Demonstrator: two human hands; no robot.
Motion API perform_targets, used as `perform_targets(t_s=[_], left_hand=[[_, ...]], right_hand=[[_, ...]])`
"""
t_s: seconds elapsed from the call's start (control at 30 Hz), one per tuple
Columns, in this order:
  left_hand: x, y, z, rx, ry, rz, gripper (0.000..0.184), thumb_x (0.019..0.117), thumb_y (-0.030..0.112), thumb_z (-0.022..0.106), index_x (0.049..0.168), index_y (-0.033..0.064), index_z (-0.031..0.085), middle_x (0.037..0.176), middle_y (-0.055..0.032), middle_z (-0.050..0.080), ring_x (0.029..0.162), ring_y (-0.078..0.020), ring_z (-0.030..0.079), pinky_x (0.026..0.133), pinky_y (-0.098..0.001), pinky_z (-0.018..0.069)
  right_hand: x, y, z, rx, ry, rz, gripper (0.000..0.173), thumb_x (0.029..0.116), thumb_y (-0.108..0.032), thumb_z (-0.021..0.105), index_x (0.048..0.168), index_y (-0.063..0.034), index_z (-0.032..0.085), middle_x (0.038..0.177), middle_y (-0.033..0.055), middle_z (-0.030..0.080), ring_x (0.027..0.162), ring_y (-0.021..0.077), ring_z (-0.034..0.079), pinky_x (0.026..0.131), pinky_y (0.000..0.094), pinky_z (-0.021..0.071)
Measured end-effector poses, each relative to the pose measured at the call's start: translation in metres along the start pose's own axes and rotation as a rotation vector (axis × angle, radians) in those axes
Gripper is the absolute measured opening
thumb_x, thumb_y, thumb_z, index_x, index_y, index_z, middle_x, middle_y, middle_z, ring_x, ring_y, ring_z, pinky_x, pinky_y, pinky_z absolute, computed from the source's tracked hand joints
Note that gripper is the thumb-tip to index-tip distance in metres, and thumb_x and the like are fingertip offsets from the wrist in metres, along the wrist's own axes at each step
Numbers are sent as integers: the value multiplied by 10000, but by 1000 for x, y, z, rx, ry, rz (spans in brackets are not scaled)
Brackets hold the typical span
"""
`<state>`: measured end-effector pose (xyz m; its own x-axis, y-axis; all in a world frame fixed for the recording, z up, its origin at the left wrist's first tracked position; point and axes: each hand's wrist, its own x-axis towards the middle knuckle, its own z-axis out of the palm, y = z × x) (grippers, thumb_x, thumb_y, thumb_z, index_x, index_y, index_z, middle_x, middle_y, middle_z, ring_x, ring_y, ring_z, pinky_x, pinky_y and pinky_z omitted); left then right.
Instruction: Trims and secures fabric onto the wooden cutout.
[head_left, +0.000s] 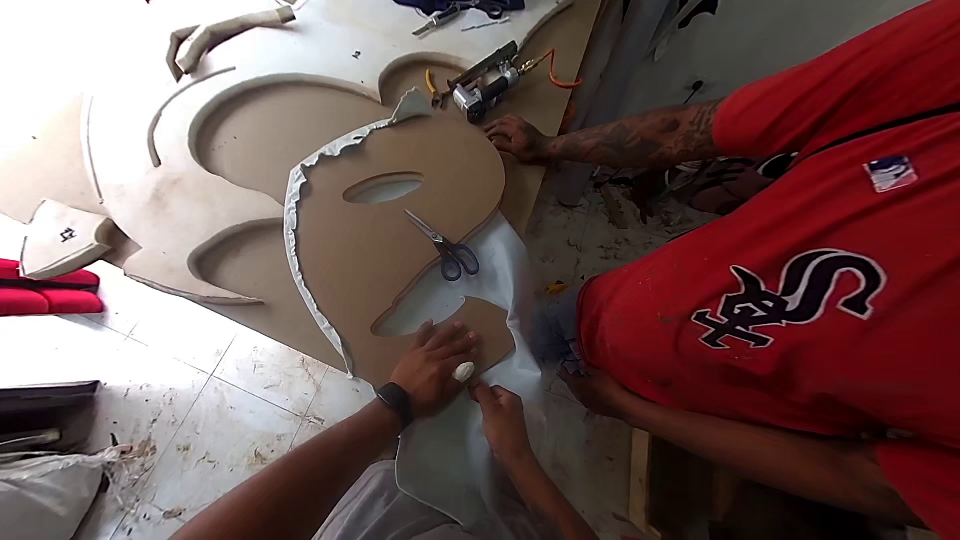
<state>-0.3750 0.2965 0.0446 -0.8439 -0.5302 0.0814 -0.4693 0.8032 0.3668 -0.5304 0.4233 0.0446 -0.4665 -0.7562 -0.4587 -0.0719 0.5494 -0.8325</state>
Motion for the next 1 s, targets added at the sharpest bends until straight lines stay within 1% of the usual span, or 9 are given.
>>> perform_targets(t_s=[0.27,0.37,0.53,0.6,0.67,0.73,0.83,0.93,1.0], left_hand=[[0,0,1,-18,37,-4,451,1062,397,350,1395,325,645,1587,201,428,1553,-92,223,1284,-519,143],[2,-1,0,-30,31,-13,445,1064,399,347,1378,331,655,1579,216,433,1550,-75,221,1284,-504,139],[3,-2,3,-31,14,-19,440,1065,424,345,1378,355,647,1578,225,427,1552,-76,213,1287,-497,145],[2,-2,5,-32,4,-13,439,1069,416,346,1382,350,646,1584,222,421,1556,-83,203,1287,-499,140],[4,-3,5,-39,4,-7,434,1065,411,359,1380,345,649,1590,216,415,1559,-91,198,1288,-501,137],[2,-4,4,-48,7,-3,437,1066,417,359,1384,337,648,1594,205,414,1560,-102,205,1288,-509,137],[2,-1,4,-63,18,-2,436,1060,426,379,1393,333,644,1593,194,421,1559,-120,218,1284,-518,145],[1,0,2,-77,37,-5,439,1054,416,388,1385,311,656,1583,175,445,1555,-138,239,1281,-526,149],[2,1,1,-71,43,-3,440,1053,401,384,1380,302,662,1579,172,451,1553,-143,249,1281,-527,155]], right_hand=[[14,-21,-11,-312,-114,72,491,1006,-527,530,672,-184,641,631,-15,581,626,168,568,612,439,464],[10,-16,-12,-284,-71,21,478,1005,-517,545,687,-180,663,645,-38,609,623,138,576,619,404,475],[1,16,-1,-102,75,-97,476,1013,-449,566,672,-134,669,593,-17,582,521,125,515,516,352,433],[0,17,1,-93,88,-10,457,1012,-450,576,723,-126,716,638,-4,627,580,133,568,576,370,474],[1,12,-3,-121,59,89,441,1002,-494,601,829,-124,766,757,5,719,738,133,680,727,405,560],[0,5,0,-116,66,123,413,965,-491,667,857,-101,751,741,27,692,729,156,663,725,427,544],[1,-7,-6,-150,13,202,404,893,-516,753,1024,-135,781,921,5,765,923,126,723,888,424,590],[1,-18,-8,-181,-58,346,467,863,-572,763,894,-106,779,885,52,738,882,195,684,822,487,543],[1,-23,-11,-137,-102,409,442,874,-540,767,952,-105,788,990,66,749,999,211,682,897,510,535]])
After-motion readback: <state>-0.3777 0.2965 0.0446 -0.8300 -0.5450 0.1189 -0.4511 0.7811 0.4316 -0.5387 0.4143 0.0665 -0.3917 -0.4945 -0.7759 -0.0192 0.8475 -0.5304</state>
